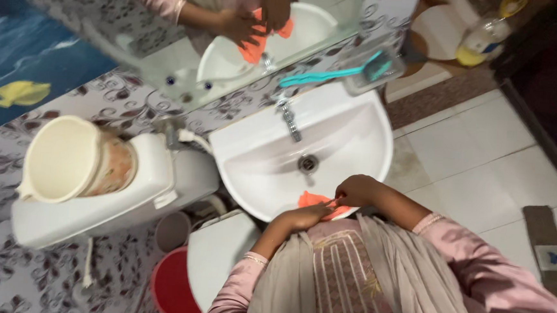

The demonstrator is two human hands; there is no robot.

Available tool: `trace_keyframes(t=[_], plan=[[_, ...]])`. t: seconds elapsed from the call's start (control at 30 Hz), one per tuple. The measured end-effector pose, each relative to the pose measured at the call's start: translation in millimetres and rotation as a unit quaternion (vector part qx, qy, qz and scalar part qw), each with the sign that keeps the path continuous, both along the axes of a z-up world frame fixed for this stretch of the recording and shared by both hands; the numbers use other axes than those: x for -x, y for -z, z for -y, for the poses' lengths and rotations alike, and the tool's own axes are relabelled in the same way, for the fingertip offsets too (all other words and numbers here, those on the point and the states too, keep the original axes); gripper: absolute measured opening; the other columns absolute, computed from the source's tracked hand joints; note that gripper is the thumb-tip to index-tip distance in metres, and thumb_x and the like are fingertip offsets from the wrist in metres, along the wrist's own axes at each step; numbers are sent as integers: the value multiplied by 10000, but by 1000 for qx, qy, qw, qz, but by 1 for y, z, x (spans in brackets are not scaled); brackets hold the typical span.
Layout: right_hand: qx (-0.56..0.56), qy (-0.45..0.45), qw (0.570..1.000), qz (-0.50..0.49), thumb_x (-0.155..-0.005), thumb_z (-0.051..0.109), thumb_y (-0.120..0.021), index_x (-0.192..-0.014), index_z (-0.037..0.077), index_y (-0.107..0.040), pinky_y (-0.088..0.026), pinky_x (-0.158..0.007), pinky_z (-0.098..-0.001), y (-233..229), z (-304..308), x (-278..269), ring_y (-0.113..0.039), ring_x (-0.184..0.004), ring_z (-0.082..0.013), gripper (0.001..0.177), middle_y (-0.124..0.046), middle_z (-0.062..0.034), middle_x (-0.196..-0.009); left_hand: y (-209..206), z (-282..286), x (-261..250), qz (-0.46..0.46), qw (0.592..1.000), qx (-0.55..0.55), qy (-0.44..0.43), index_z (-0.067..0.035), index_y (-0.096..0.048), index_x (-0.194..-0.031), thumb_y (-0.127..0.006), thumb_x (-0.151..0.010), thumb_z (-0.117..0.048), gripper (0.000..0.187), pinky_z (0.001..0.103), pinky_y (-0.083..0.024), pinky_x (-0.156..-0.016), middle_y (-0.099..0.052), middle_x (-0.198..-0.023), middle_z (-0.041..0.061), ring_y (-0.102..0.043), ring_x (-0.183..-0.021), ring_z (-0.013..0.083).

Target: The person scrubs the inside of a white bathroom sink with an orange cloth, repeatedly rinsing and wringing the cloth under running water. They wipe the basin, faucet, and drain area, then rinse the cloth again before continuing to wipe the sink surfaces.

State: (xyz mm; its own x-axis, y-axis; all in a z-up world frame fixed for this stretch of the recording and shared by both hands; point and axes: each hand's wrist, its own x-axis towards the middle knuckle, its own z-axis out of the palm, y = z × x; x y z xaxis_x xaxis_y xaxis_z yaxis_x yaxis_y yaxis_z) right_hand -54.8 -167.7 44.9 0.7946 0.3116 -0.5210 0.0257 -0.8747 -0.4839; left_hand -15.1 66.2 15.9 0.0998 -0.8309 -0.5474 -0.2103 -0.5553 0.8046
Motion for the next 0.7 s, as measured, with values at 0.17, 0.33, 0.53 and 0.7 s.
trace_keyframes(t=[0.17, 0.33, 0.53, 0.7], plan=[[6, 25, 967, 254, -892, 285, -648, -813, 113, -726, -528, -884, -413, -39, 76, 26, -684, -932, -287, 205, -723, -96, -839, 3, 78, 17, -198, 970, 45, -133, -207, -2, -1642, -271, -1062, -505, 705, 357, -114, -1259, -69, -1753, 53, -103, -1594, 206], [-54, 47, 861, 503, -901, 181, -629, -913, 65, -646, -457, -1013, -486, -59, 122, 27, -608, -1146, -320, 118, -672, -128, -1041, 32, 174, 19, -58, 974, 130, -178, -159, -83, -1639, -334, -1078, -531, 718, 398, -140, -1243, -123, -1725, 129, -107, -1575, 262], [-9, -24, 876, 482, -880, 214, -603, -846, 86, -621, -362, -1097, -547, -45, 141, 0, -588, -1216, -337, 134, -683, -126, -1068, 11, 189, 26, 131, 961, 112, -215, -105, -204, -1612, -467, -1037, -549, 772, 455, -271, -1184, -260, -1637, 225, -265, -1498, 369], [96, -114, 939, 311, -914, 296, -584, -907, 155, -685, -361, -1144, -526, -52, 107, -3, -642, -1076, -273, 174, -716, -68, -973, -40, 146, 51, 222, 942, 17, -251, -83, -410, -1516, -565, -984, -595, 754, 478, -397, -1081, -472, -1479, 249, -459, -1361, 404]])
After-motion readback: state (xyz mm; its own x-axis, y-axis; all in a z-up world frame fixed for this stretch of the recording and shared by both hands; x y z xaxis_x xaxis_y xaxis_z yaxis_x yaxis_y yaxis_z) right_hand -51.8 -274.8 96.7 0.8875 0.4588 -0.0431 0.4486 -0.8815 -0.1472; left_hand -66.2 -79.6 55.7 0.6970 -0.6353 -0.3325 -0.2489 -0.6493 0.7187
